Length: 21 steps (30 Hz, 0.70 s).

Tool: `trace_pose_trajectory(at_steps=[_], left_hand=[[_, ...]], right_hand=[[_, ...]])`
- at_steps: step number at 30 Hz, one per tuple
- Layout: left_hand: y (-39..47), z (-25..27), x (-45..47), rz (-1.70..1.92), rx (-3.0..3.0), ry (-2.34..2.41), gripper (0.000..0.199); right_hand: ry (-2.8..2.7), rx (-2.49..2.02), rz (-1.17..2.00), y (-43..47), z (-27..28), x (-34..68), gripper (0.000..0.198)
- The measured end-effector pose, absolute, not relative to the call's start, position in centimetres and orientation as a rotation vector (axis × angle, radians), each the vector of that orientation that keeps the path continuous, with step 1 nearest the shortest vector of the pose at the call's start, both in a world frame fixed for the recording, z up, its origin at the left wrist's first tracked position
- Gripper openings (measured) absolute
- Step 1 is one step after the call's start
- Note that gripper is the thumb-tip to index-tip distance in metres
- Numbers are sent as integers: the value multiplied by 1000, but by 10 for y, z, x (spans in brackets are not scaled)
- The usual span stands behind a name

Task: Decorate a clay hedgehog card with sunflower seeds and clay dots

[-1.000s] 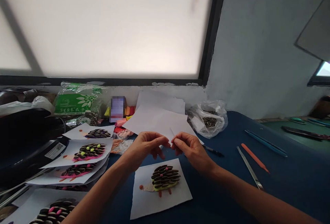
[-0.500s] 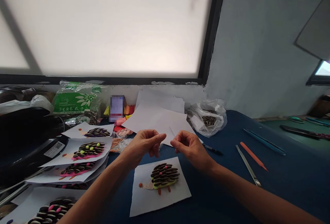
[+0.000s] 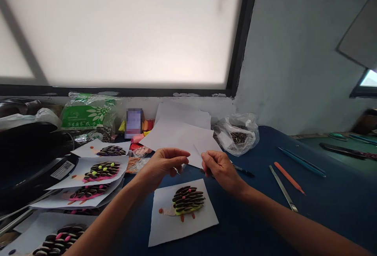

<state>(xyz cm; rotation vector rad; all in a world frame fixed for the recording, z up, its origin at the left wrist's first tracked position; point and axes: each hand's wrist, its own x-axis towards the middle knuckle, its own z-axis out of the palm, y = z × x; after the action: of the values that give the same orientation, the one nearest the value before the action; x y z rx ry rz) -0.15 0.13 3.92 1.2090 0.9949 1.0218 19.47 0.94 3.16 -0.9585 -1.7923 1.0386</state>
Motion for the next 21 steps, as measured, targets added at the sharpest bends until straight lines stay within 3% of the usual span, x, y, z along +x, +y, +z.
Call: trace_pose_trajectory(at_steps=[3,7,14,17,19,21], left_hand=[[2,39,-2,1018,1214,992,32],[1,39,0,994,1227,925,33],[-1,40,1,973,1250,886,35],[0,40,1,957,1264,948,33],[0,39,2,942,1274,969,34],[-1,38,3,923,1290,967,36]], right_hand=[[-1791,-1016,991,12,31,196,40],[-1735,-1072,1001,14,33,196,18],[-1795,-1030,972,13,35,197,18],[-1807,-1039,875,13,35,197,27],[-1830,-1024,867,11,36,197,18],[-1850,-988,899,9,37,196,21]])
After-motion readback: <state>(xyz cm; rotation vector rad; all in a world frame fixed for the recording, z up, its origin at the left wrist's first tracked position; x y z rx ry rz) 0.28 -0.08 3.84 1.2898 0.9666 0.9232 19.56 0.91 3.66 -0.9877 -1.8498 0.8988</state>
